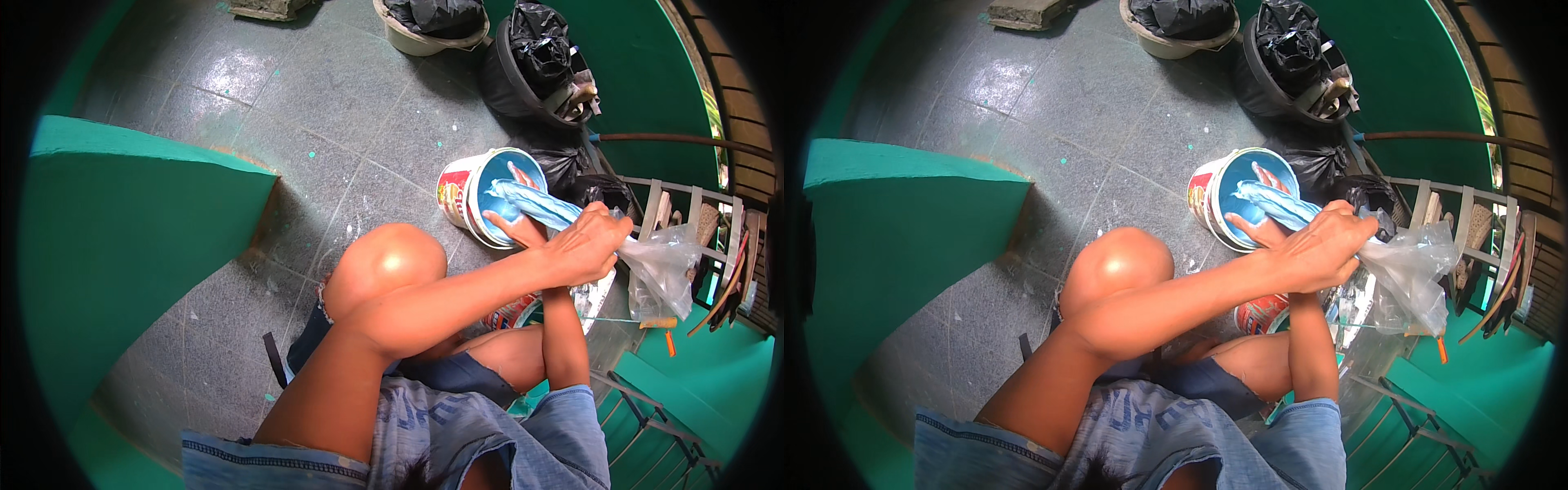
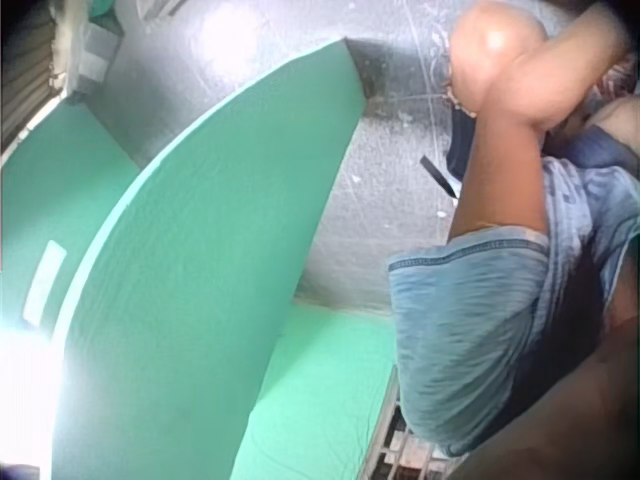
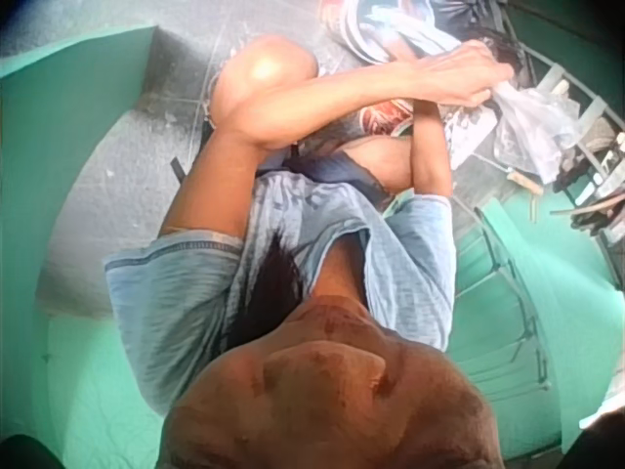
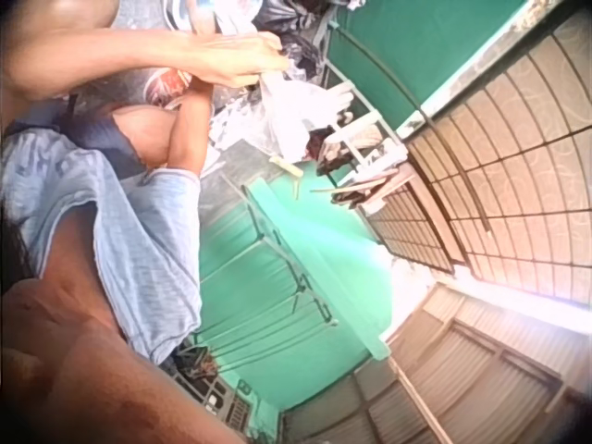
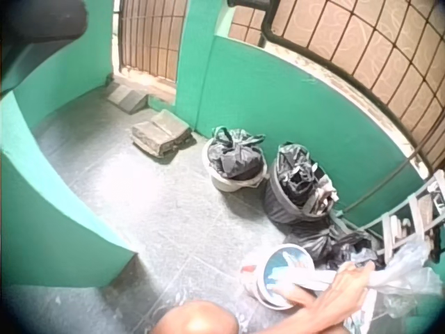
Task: The person pours light blue paint from a bucket into a plastic bag, then folds and twists the bag to seal it. The person handles the paint bucket and the bag by hand in a room with green walls.
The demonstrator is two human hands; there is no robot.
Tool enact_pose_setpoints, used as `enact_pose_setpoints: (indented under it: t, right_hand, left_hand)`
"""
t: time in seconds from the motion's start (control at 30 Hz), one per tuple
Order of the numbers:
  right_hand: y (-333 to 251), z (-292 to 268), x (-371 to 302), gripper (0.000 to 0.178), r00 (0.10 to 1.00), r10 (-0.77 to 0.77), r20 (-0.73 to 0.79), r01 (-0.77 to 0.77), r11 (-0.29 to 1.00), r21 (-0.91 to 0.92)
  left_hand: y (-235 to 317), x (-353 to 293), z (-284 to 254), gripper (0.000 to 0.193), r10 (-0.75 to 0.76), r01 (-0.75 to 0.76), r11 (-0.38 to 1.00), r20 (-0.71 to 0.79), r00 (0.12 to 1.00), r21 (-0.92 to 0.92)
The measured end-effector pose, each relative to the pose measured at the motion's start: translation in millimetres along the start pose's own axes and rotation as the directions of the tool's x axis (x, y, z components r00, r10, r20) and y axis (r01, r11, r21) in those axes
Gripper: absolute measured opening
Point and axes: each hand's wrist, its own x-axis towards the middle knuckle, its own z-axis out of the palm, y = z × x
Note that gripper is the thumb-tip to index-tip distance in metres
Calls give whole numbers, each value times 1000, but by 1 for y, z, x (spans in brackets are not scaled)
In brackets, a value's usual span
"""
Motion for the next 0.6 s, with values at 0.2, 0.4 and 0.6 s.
enact_pose_setpoints:
  t: [0.2, 0.4, 0.6]
  right_hand:
    - [-25, -39, -9, 79, 929, 255, 267, -359, 793, 491]
    - [11, -13, -43, 69, 843, 420, 335, -427, 145, 893]
    - [-20, -41, -29, 60, 806, 351, 477, 154, -901, 405]
  left_hand:
    - [-3, 1, -7, 17, -40, 40, 999, 16, 999, -1]
    - [-1, 0, 9, 17, -25, 26, 999, 23, 999, -46]
    - [-3, -1, 5, 15, -37, 38, 998, 19, 999, -52]
